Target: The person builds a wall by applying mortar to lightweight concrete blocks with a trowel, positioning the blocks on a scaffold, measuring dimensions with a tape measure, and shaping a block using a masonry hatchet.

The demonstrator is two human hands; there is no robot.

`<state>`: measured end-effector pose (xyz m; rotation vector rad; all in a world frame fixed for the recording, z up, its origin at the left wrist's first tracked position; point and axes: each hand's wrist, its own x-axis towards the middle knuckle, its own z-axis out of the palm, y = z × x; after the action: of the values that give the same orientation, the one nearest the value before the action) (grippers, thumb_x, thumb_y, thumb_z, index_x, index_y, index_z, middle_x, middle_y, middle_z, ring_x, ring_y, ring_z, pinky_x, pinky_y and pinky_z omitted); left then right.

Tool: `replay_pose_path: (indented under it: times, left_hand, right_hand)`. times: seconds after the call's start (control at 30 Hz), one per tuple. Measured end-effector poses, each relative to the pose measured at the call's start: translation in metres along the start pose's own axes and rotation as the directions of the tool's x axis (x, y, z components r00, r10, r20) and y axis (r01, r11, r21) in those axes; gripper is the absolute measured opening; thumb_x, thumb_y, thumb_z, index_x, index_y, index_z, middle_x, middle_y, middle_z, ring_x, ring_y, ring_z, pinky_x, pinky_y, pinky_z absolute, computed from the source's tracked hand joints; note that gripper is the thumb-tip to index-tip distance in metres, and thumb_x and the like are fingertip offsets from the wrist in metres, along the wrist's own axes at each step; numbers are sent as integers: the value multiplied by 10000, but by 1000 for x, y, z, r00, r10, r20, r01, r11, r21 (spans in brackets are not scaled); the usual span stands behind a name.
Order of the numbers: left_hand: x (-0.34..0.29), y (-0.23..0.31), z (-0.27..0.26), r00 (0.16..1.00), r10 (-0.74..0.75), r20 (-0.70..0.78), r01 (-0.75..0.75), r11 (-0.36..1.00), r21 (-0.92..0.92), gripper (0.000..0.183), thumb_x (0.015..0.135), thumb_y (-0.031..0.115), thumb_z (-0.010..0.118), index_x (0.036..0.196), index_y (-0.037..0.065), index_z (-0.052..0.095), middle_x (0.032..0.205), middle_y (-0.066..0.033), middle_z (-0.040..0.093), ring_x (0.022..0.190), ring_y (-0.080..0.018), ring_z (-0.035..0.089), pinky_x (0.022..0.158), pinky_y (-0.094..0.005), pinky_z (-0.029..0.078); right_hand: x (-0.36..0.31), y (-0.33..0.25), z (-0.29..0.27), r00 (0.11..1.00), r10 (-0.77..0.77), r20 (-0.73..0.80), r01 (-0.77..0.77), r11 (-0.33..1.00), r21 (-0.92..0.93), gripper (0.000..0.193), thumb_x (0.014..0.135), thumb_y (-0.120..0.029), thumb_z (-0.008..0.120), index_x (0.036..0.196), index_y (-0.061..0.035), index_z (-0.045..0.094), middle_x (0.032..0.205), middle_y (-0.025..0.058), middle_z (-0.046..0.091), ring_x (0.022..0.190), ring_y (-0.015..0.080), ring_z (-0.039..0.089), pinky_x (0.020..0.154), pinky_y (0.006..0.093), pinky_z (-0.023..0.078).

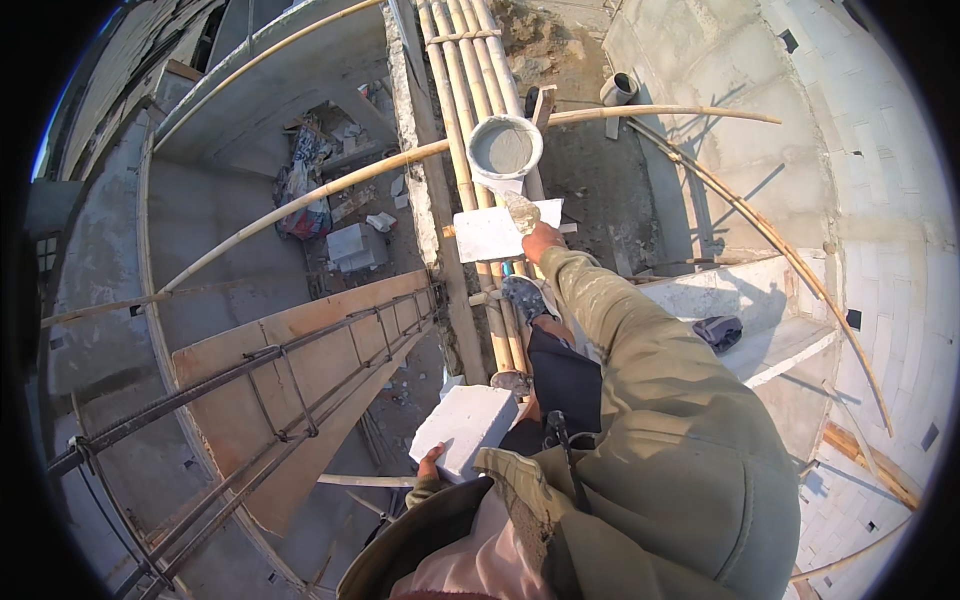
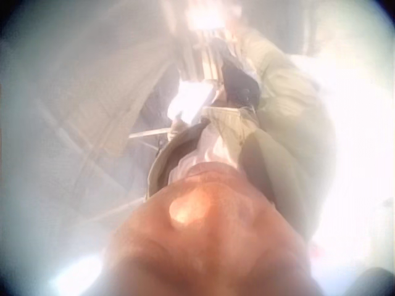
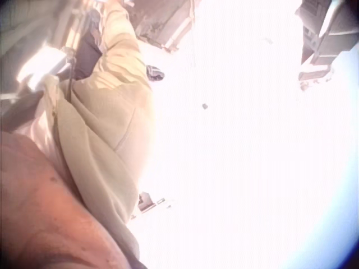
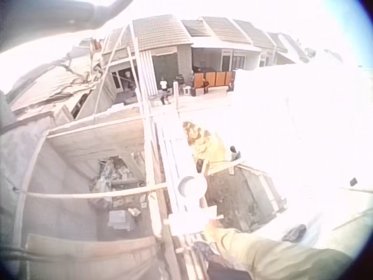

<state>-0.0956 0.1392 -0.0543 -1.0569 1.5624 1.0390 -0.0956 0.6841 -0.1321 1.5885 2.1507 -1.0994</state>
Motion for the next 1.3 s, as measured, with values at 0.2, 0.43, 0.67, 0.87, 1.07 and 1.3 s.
replay_pose_path:
  times: [0.2,0.43,0.67,0.87,1.07,1.3]
  left_hand:
    - [32,53,61,900,427,-84,-325,789,522,969,629,320,929,1365,-111,470,1191,-240,668,1041,-330,677,943,-433,529]
    - [59,141,192,793,607,-60,-354,537,766,1012,558,329,943,1335,-95,454,1233,-301,628,1160,-440,626,1006,-465,502]
    - [123,215,305,660,746,94,-606,454,653,893,582,210,926,1322,-36,492,1224,-259,609,1140,-413,615,1001,-462,488]
    - [171,282,353,452,862,229,-628,126,768,855,586,198,879,1330,1,506,1249,-215,586,1180,-415,557,1010,-481,459]
    - [187,336,383,244,892,380,-681,-121,722,823,585,186,829,1326,25,509,1171,-183,574,1112,-428,527,977,-507,449]
    - [178,365,413,175,861,477,-690,-239,684,787,590,151,830,1310,59,525,1128,-165,588,1031,-404,550,922,-491,473]
  right_hand:
    - [193,-5,53,990,131,-44,-128,990,56,370,926,-283,619,1203,-48,688,1278,233,668,1197,421,627,1024,501,507]
    - [313,-54,76,988,135,-73,-145,978,-153,344,931,-253,627,1212,-75,716,1288,208,680,1221,392,638,1018,480,524]
    - [396,-30,99,964,194,185,-235,942,240,334,928,-242,668,1173,-16,701,1024,202,713,827,333,692,686,452,558]
    - [358,5,113,955,26,296,-229,700,677,356,957,-307,696,1119,1,619,706,66,585,518,147,545,447,326,439]
    - [296,33,93,933,-143,331,-175,622,763,325,965,-274,711,1140,-31,585,771,27,567,572,103,532,475,287,433]
    - [247,59,68,776,-611,-157,631,751,196,387,951,-234,686,1245,13,634,850,152,679,801,295,700,695,384,548]
